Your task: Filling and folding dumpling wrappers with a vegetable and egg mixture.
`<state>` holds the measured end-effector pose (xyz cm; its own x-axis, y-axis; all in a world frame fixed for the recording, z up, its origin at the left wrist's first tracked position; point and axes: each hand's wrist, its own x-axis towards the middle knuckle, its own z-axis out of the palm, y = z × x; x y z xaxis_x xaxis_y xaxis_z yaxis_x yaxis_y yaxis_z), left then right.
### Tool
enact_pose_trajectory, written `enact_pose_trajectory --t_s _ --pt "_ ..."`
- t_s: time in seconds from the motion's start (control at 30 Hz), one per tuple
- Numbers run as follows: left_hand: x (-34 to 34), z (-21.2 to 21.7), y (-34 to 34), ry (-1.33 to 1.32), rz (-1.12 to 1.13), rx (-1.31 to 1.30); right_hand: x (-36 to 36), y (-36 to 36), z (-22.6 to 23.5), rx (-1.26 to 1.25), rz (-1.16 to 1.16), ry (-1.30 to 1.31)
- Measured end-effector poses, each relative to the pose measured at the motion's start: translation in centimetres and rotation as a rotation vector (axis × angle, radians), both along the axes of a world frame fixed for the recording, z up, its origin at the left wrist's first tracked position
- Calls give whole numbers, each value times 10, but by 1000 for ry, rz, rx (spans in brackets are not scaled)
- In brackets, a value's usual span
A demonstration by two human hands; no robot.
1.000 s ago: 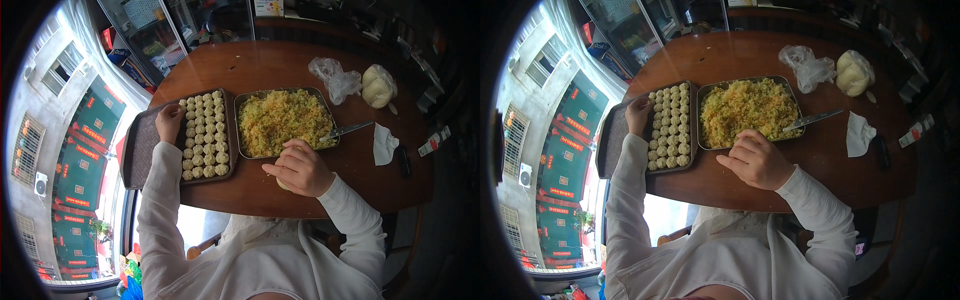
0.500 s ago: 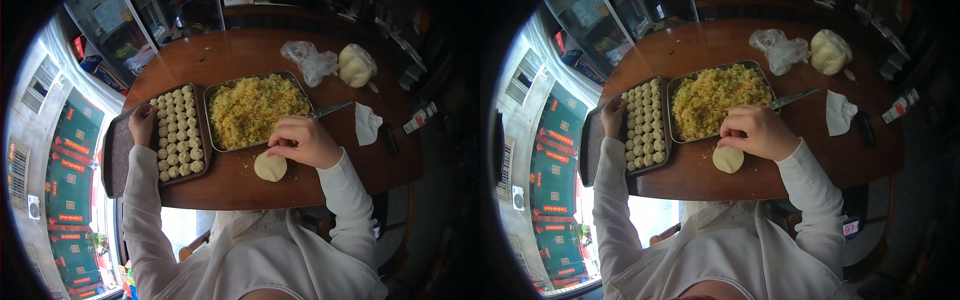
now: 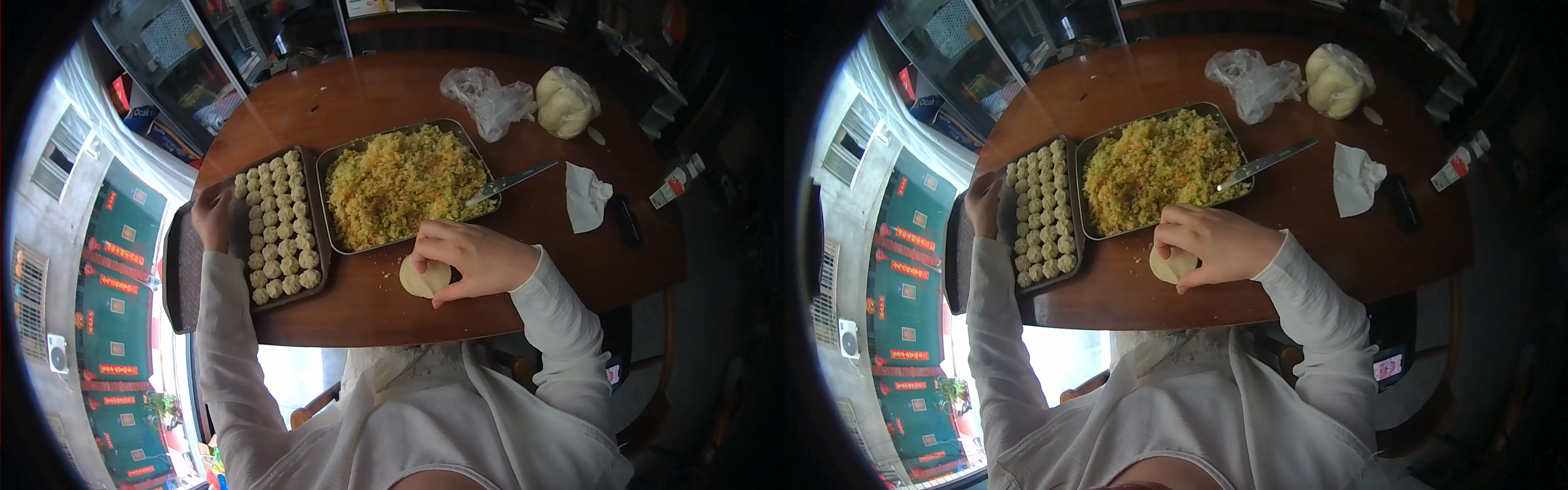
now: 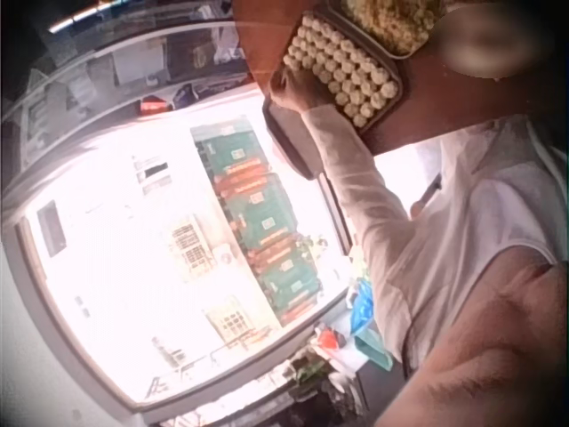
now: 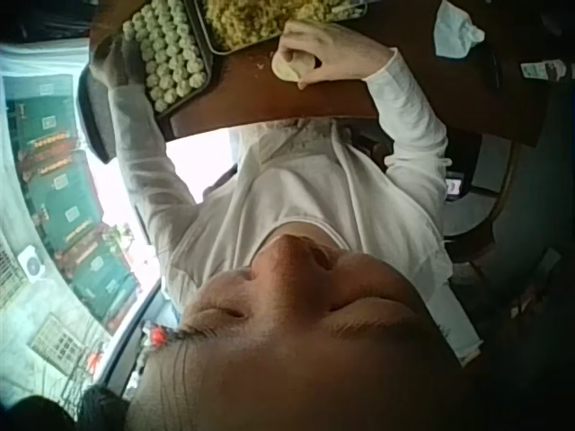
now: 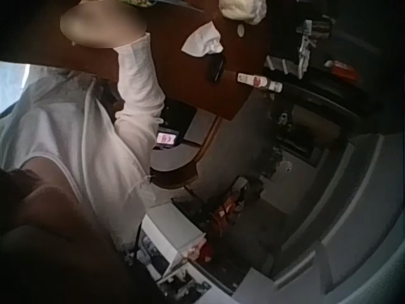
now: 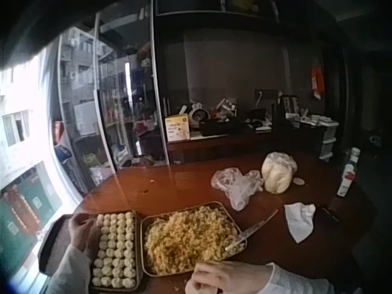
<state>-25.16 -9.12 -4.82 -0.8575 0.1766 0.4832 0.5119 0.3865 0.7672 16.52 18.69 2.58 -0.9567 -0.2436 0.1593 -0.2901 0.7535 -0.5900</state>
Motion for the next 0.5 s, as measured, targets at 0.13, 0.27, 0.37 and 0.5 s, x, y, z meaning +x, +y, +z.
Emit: enact_pose_trajectory --t_s 0.13,0.27,0.37,0.5 --pt "22 39 9 43 -88 189 1 5 3 -77 -6 16" --pt "122 89 53 249 -223 219 0 6 -5 -9 -171 157" --pt "198 94 81 474 -292 42 0 4 -5 100 -273 226" --pt "247 67 111 688 -600 -25 -2 4 -3 129 -278 242"
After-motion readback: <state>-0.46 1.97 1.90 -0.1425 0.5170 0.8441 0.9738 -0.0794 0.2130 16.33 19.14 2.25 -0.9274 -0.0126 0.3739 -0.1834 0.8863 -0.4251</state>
